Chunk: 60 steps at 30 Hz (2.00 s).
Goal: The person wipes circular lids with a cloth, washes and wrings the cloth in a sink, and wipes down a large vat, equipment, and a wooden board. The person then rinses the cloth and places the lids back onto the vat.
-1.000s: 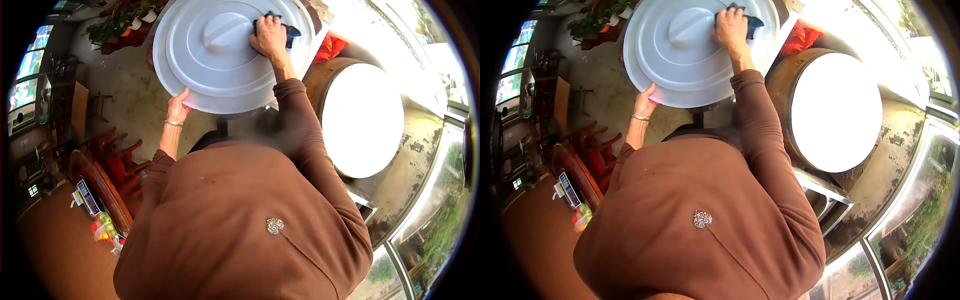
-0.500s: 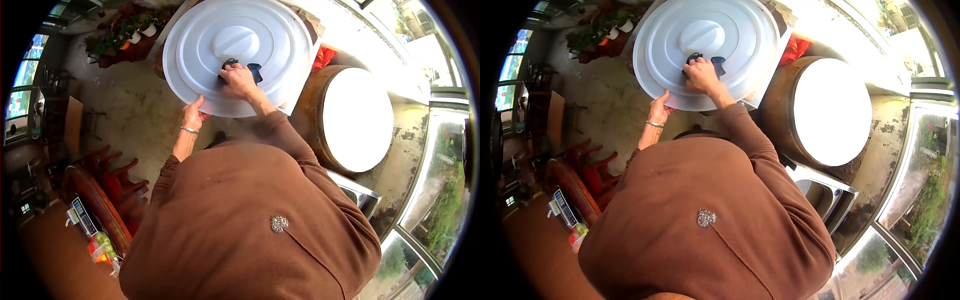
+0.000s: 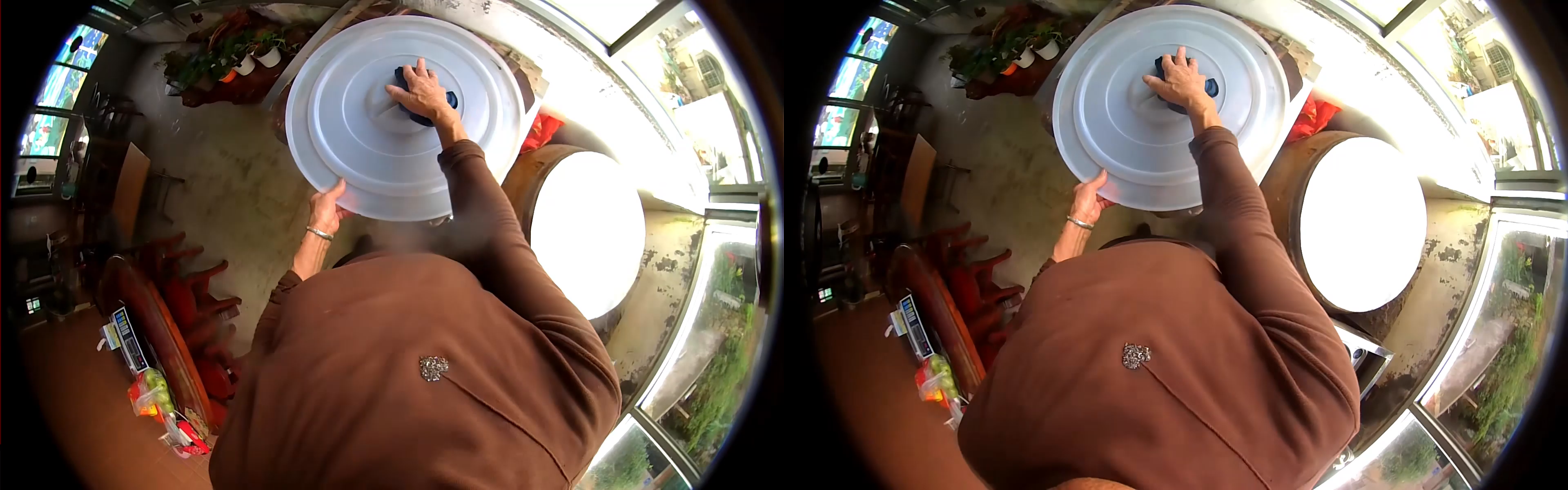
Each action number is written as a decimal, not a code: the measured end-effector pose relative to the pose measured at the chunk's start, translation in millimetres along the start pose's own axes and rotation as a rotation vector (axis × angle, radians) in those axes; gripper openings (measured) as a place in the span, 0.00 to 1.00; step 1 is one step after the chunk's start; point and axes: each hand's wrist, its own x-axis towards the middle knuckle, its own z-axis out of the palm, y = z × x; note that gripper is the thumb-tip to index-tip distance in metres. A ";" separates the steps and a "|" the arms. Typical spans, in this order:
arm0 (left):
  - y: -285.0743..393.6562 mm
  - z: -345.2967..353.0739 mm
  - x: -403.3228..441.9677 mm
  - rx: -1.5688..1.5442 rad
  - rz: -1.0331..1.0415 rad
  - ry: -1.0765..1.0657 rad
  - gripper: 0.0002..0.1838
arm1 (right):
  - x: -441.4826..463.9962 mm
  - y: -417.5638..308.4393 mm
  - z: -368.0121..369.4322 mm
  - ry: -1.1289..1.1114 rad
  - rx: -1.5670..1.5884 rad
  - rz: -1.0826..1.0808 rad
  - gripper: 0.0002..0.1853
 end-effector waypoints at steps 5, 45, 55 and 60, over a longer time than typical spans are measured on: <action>-5.3 -1.2 7.8 -0.064 -0.002 -0.036 0.21 | 16.7 51.5 1.2 0.101 0.156 -0.272 0.24; 20.8 -26.2 33.3 -0.423 -0.145 -0.384 0.45 | -185.2 -102.5 51.7 -0.249 0.010 -0.738 0.06; 9.4 -36.1 61.8 -0.396 -0.177 -0.198 0.34 | -209.0 12.5 -51.1 -0.367 -0.178 -0.588 0.08; 25.9 -14.2 33.2 -0.339 -0.132 -0.113 0.33 | -179.5 73.8 -91.6 -0.448 -0.490 -0.434 0.11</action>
